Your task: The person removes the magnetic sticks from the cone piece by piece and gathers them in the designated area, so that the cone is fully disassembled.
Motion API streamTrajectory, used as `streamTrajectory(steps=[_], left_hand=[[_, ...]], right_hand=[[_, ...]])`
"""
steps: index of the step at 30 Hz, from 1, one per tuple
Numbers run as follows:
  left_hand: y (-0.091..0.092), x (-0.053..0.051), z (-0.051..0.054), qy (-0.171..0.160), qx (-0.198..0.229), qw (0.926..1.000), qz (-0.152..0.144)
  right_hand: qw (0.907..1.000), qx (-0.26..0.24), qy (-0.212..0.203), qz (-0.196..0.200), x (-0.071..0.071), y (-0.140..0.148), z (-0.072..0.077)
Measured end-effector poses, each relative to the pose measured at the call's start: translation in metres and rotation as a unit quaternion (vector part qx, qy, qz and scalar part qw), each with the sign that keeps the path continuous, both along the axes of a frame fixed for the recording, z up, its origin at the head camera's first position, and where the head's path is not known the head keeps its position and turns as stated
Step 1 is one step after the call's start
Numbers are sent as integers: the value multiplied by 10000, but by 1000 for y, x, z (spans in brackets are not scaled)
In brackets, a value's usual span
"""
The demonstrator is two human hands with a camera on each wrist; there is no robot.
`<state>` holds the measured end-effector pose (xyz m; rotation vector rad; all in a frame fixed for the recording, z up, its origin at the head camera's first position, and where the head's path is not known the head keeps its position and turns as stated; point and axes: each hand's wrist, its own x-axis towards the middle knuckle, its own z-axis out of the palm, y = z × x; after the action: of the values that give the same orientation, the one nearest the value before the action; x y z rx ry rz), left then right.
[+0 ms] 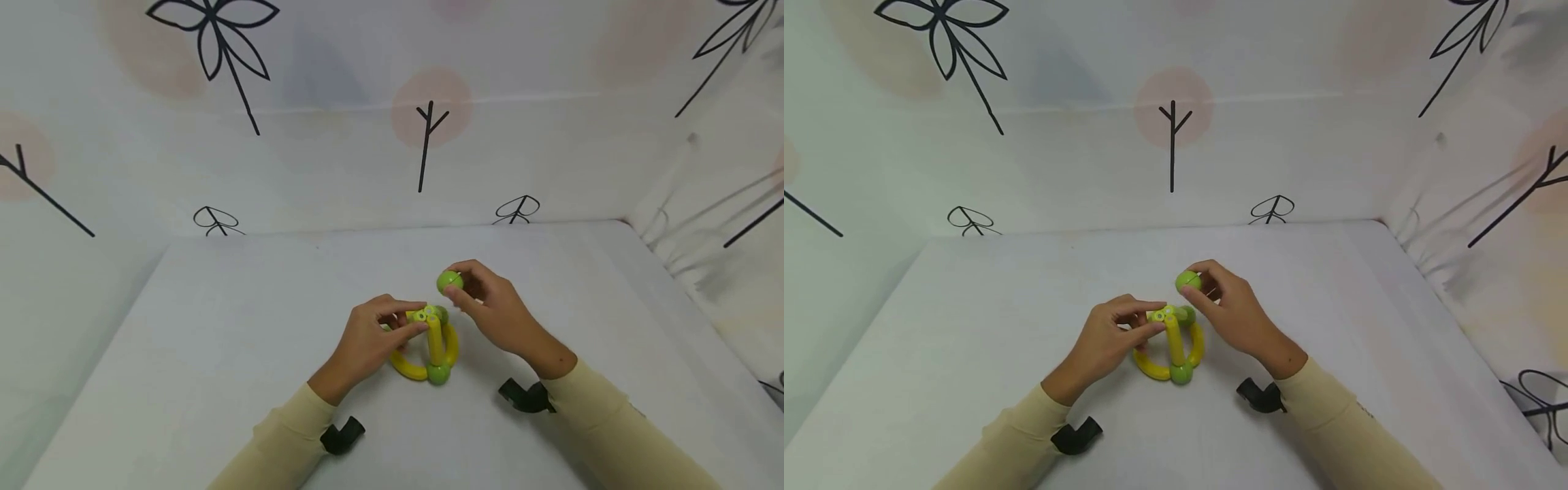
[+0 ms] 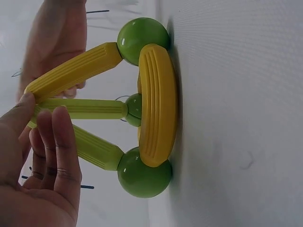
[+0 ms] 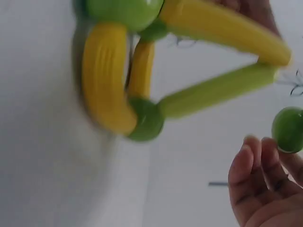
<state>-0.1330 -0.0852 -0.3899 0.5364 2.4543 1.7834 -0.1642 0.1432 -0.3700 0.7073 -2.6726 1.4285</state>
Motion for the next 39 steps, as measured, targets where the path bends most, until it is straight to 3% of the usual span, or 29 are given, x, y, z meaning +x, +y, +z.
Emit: streamTrajectory(steps=[3,6,15,28,35,39], left_hand=[[0,0,-1,76,-64,9999,39],[-1,0,-3,94,-132,9998,76],[-3,2,-4,370,-352,9985,190],[-1,4,-2,429,-436,9979,201],[-1,1,-2,517,-492,9973,160],[-3,0,-1,512,-582,9970,80]], right_hand=[[9972,567,167,-465,-13,9,-5],[9920,1070,183,-648,-25,19,-13],[9832,1763,-263,-386,-38,32,-28],[9785,1982,-488,-281,-36,34,-37],[9768,2052,-468,-385,-35,33,-32],[9783,1983,-221,-554,-31,28,-25]])
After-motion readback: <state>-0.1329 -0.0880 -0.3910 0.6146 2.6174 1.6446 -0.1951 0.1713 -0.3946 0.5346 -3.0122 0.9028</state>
